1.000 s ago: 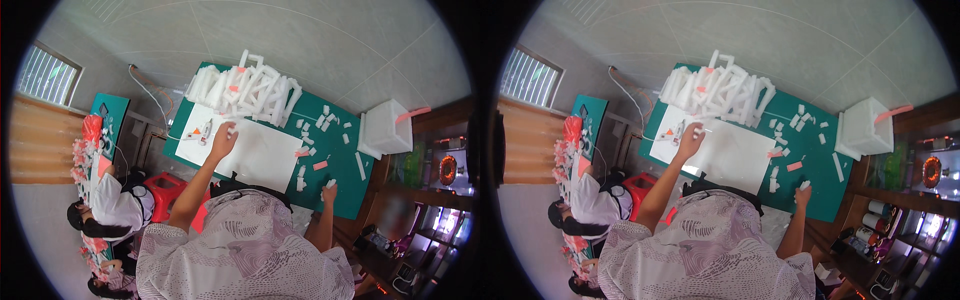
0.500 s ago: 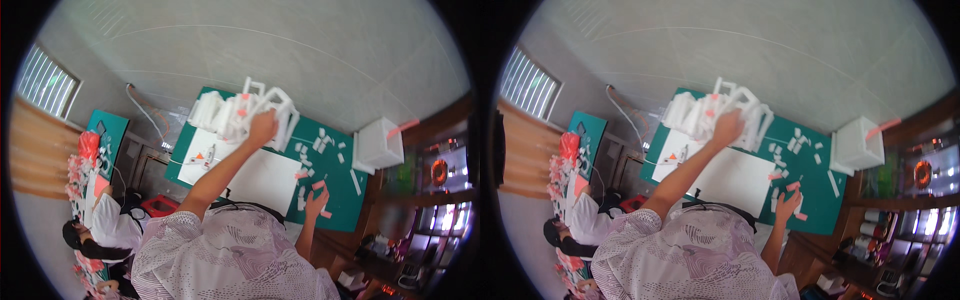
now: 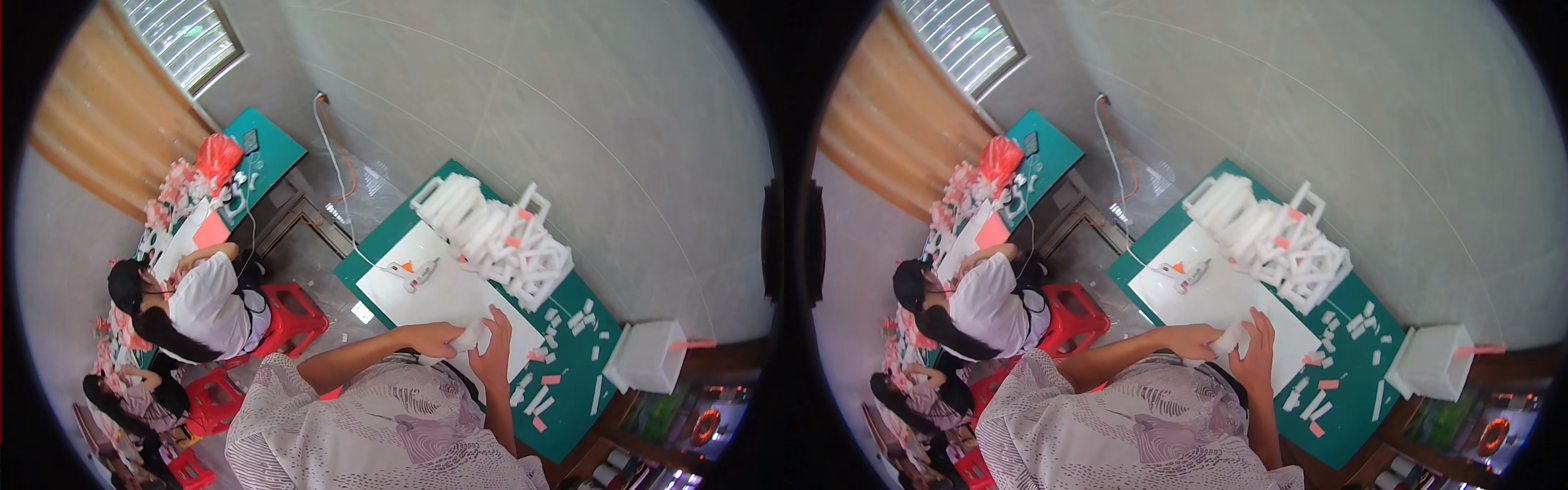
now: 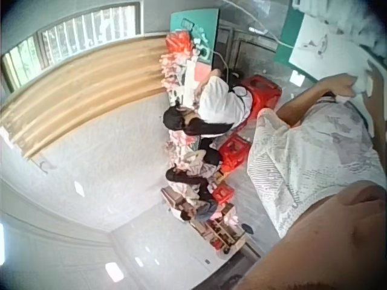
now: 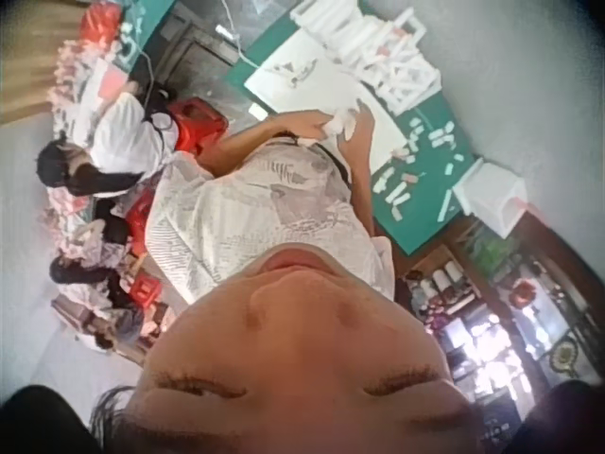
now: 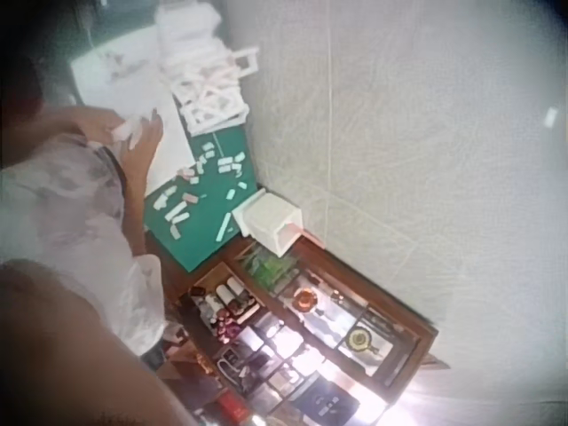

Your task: Apply hot glue to foam pieces and assemble them into a structure.

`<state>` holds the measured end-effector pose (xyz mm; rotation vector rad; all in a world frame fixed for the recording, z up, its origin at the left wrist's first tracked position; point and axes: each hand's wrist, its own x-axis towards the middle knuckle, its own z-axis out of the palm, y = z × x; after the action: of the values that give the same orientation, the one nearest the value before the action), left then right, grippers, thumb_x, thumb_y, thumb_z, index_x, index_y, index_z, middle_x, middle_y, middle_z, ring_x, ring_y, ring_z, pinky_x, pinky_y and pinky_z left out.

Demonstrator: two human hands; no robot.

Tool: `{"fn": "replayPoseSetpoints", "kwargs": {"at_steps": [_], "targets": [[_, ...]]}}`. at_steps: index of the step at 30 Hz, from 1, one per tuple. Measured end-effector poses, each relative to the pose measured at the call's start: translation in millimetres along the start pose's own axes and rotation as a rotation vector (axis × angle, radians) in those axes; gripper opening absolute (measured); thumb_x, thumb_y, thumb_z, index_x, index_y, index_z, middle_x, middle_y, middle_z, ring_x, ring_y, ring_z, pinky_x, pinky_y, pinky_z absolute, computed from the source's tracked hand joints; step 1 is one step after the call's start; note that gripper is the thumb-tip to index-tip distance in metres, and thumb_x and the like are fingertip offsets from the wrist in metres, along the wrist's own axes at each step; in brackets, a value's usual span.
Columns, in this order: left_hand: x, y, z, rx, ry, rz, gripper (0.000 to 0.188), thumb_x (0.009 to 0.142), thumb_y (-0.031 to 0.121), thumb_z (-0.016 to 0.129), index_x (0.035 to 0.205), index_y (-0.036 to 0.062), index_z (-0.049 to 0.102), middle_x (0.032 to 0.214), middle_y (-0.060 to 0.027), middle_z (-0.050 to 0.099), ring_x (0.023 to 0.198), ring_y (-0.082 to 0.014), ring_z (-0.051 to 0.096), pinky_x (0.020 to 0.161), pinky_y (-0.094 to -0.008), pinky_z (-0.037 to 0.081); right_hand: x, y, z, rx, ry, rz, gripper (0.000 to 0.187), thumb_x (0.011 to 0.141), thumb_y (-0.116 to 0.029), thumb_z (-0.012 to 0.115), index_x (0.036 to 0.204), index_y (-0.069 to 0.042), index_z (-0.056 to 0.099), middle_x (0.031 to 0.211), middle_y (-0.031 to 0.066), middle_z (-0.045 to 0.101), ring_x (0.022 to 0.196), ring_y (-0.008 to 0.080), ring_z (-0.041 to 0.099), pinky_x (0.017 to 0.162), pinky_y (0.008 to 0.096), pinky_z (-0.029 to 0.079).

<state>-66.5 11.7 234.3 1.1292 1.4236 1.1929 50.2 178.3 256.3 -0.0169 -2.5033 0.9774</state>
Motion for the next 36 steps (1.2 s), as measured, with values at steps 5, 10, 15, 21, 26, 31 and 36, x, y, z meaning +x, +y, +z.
{"fn": "replayPoseSetpoints", "kwargs": {"at_steps": [5,10,15,21,26,31,36], "targets": [[-8,9,-22,0.065,-0.027,-0.011,0.036,0.083,0.012,0.064,0.116,-0.0002,0.057,0.089,-0.0167,0.065,0.08,-0.0312,0.064,0.074,-0.0401,0.05,-2,8,12,-0.114,-0.143,-0.103,0.035,0.07,0.002,0.07,0.104,-0.002,0.06,0.117,0.0209,0.061,0.114,0.0417,0.057,0.098,0.0485,0.047],[0,35,2,0.298,0.335,0.022,0.045,0.091,0.038,0.072,0.113,0.0003,0.062,0.095,-0.0231,0.069,0.088,-0.0417,0.068,0.078,-0.0443,0.052,-13,8,19,-0.159,-0.023,0.139,0.024,0.07,-0.002,0.07,0.091,-0.002,0.058,0.088,0.0183,0.06,0.079,0.0412,0.061,0.067,0.0468,0.049],[-7,46,1,0.334,0.227,0.111,0.04,0.093,0.038,0.071,0.106,0.0009,0.064,0.091,-0.0231,0.067,0.085,-0.0432,0.066,0.075,-0.0453,0.052,-9,-14,-4,-0.211,-0.007,0.058,0.021,0.071,-0.009,0.071,0.088,-0.004,0.06,0.08,0.0136,0.059,0.075,0.0356,0.062,0.064,0.044,0.051],[-10,85,9,0.256,0.08,0.199,0.027,0.088,0.026,0.077,0.097,0.0036,0.065,0.084,-0.0185,0.065,0.077,-0.0409,0.064,0.068,-0.0413,0.05,-20,-36,-37,-0.22,0.023,-0.021,0.021,0.07,-0.013,0.073,0.086,-0.006,0.063,0.078,0.0097,0.058,0.071,0.0297,0.06,0.063,0.0408,0.05],[-19,86,23,0.389,0.067,0.299,0.029,0.083,0.026,0.077,0.093,0.003,0.063,0.075,-0.0174,0.062,0.066,-0.0386,0.062,0.06,-0.0442,0.048,-29,-58,-59,-0.215,0.117,-0.203,0.015,0.073,-0.012,0.066,0.086,-0.006,0.063,0.078,0.0061,0.057,0.074,0.025,0.06,0.067,0.037,0.05],[-13,97,45,0.426,0.073,0.383,0.034,0.083,0.031,0.077,0.078,0.0041,0.056,0.067,-0.0158,0.054,0.06,-0.0394,0.056,0.055,-0.0462,0.042,-51,-57,-75,-0.237,0.188,-0.239,0.02,0.072,-0.013,0.062,0.09,-0.006,0.063,0.081,0.0058,0.056,0.078,0.0242,0.06,0.069,0.0358,0.049],[-12,91,74,0.517,0.139,0.409,0.045,0.09,0.044,0.069,0.076,0.0036,0.054,0.067,-0.0152,0.053,0.06,-0.0384,0.055,0.054,-0.0463,0.041,-73,-55,-95,-0.234,0.169,-0.291,0.017,0.072,-0.015,0.062,0.085,-0.007,0.057,0.077,0.0056,0.051,0.074,0.0239,0.056,0.067,0.0351,0.049]]}}
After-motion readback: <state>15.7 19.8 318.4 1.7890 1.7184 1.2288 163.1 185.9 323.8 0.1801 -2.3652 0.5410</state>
